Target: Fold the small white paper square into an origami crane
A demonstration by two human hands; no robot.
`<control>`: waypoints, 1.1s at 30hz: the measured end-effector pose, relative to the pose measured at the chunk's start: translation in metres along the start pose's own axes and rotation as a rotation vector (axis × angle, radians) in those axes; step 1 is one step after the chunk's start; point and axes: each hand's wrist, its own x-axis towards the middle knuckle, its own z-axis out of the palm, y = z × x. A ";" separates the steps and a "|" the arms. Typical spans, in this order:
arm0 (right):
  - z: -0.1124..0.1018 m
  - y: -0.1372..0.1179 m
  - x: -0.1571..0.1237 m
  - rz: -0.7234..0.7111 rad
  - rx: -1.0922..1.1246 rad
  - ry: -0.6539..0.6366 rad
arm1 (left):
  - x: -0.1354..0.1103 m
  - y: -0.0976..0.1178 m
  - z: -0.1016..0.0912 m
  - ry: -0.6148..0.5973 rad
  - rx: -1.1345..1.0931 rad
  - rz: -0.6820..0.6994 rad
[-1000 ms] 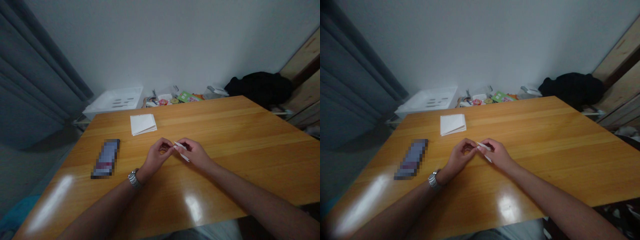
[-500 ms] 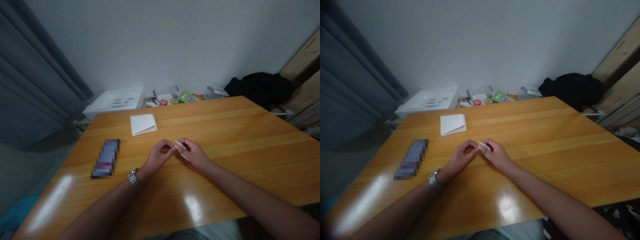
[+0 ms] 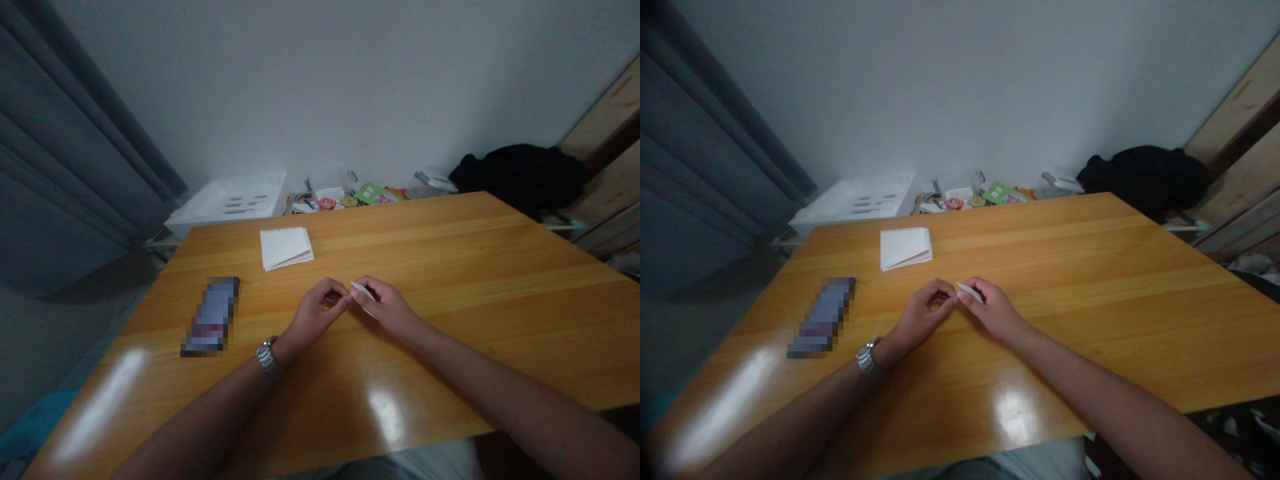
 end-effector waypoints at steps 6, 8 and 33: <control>0.000 -0.003 0.001 0.097 0.105 -0.012 | 0.001 -0.003 -0.002 0.033 -0.028 -0.026; -0.001 -0.003 0.002 0.106 0.135 0.000 | 0.002 -0.005 -0.003 0.053 -0.060 -0.031; -0.006 0.008 0.003 0.058 0.090 -0.064 | 0.005 -0.004 -0.010 0.151 0.042 -0.046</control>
